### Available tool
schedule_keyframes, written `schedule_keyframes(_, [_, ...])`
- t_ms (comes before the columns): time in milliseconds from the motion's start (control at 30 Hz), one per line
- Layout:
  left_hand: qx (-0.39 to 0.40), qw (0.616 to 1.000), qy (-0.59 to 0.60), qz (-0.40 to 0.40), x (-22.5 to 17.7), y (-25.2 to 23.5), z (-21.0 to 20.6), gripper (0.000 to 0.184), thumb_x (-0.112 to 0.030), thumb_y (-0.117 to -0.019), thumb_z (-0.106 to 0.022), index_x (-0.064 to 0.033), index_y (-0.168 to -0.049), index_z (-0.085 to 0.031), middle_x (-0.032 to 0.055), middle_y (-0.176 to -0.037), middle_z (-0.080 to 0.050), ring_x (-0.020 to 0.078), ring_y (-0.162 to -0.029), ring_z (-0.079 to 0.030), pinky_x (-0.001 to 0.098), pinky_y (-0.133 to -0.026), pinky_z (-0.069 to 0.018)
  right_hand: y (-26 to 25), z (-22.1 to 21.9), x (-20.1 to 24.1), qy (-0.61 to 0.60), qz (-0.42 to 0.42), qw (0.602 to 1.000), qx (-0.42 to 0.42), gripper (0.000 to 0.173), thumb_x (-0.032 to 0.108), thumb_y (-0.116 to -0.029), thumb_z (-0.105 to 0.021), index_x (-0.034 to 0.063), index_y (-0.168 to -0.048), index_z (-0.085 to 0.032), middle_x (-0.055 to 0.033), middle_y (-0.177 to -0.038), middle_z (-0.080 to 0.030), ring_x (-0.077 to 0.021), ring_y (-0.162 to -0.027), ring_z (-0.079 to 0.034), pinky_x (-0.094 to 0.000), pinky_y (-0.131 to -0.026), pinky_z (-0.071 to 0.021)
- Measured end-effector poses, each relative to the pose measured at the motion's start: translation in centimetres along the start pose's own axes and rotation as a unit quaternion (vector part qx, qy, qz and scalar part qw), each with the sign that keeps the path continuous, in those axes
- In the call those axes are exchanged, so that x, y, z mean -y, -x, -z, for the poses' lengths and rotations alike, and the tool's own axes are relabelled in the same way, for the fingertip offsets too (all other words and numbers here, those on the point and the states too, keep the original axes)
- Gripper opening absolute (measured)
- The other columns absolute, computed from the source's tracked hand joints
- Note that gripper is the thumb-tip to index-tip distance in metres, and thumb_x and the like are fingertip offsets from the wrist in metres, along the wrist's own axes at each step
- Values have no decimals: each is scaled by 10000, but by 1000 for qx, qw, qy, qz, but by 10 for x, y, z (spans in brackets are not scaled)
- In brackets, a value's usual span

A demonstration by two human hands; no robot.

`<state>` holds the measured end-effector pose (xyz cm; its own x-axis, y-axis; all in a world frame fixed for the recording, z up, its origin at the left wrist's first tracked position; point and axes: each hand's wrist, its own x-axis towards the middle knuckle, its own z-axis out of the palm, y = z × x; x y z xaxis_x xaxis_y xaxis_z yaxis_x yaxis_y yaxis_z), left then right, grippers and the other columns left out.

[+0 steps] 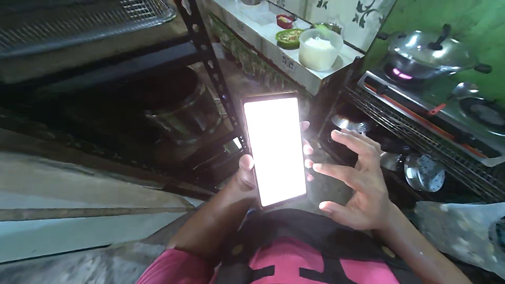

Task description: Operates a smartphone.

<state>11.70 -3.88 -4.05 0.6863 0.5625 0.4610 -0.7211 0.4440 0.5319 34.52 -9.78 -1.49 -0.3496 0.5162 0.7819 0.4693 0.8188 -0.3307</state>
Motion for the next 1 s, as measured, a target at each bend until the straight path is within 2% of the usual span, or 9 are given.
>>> schedule_keyframes(100, [18,1000,-4,-21,-11,4,4,1035,-550,-695,-874,-153,-1537,-423,94,-1236,-627,298,-1104,-648,516,-939,-568,-4,-13,2,-28,-27,999,-3,482,610,-957,-602,208,-1201,-705,-82,-1522,-476,-260,-1483,-363,-488,-1195,-360])
schedule_keyframes(200, [29,998,-13,-47,-27,6,11,988,-479,-677,-910,-148,-1499,-473,101,-1201,-652,311,-1089,-663,538,-935,-572,-8,-27,1,-78,-66,995,-1,451,553,-970,-629,178,-1219,-658,-34,-1442,-518,-165,-1400,-450,-362,-1119,-457])
schedule_keyframes(333, [44,998,-28,-33,-55,19,20,956,-526,-696,-884,-174,-1494,-494,101,-1200,-655,299,-1081,-662,513,-953,-563,-20,-49,-4,-192,-141,970,53,323,393,-1031,-611,93,-1128,-683,-43,-1162,-671,-114,-1114,-652,-315,-939,-588])
schedule_keyframes(400, [52,998,-20,-27,-68,26,26,936,-531,-697,-878,-189,-1486,-510,90,-1189,-662,291,-1075,-664,512,-939,-565,-30,-60,-1,-240,-180,946,125,395,421,-1056,-563,55,-1057,-713,-27,-1065,-706,-67,-1006,-676,-266,-876,-596])
schedule_keyframes(500, [63,997,-2,-40,-82,33,37,937,-523,-675,-894,-190,-1467,-518,84,-1184,-676,295,-1045,-691,512,-889,-598,-47,-80,8,-319,-200,898,227,412,412,-1060,-558,40,-1148,-713,24,-1092,-716,16,-1004,-666,-197,-893,-578])
schedule_keyframes(667, [71,996,-3,-54,-107,49,48,926,-528,-675,-889,-188,-1457,-528,85,-1204,-668,288,-1053,-681,505,-901,-586,-69,-115,16,-398,-188,858,265,350,361,-1059,-579,50,-1182,-680,60,-1066,-720,36,-995,-659,-184,-887,-564])
schedule_keyframes(767, [54,997,-18,-43,-121,58,48,1003,-590,-652,-880,-152,-1476,-510,90,-1188,-654,271,-1046,-663,485,-922,-566,-74,-129,19,-415,-182,853,257,317,310,-1056,-595,45,-1211,-675,54,-1090,-731,26,-1017,-667,-196,-905,-570])
schedule_keyframes(867, [68,997,18,-8,-124,53,53,997,-576,-659,-877,-137,-1472,-503,103,-1221,-647,281,-1082,-657,483,-944,-559,-75,-134,23,-403,-178,867,233,246,258,-1033,-636,26,-1102,-682,66,-1017,-715,58,-973,-651,-167,-873,-559])
schedule_keyframes(1000, [92,990,99,46,-100,20,64,976,-522,-626,-902,-116,-1433,-530,106,-1179,-659,291,-1025,-676,495,-872,-587,-53,-116,25,-349,-203,898,176,291,236,-990,-689,-40,-1081,-688,-26,-1026,-715,14,-981,-657,-193,-889,-557])
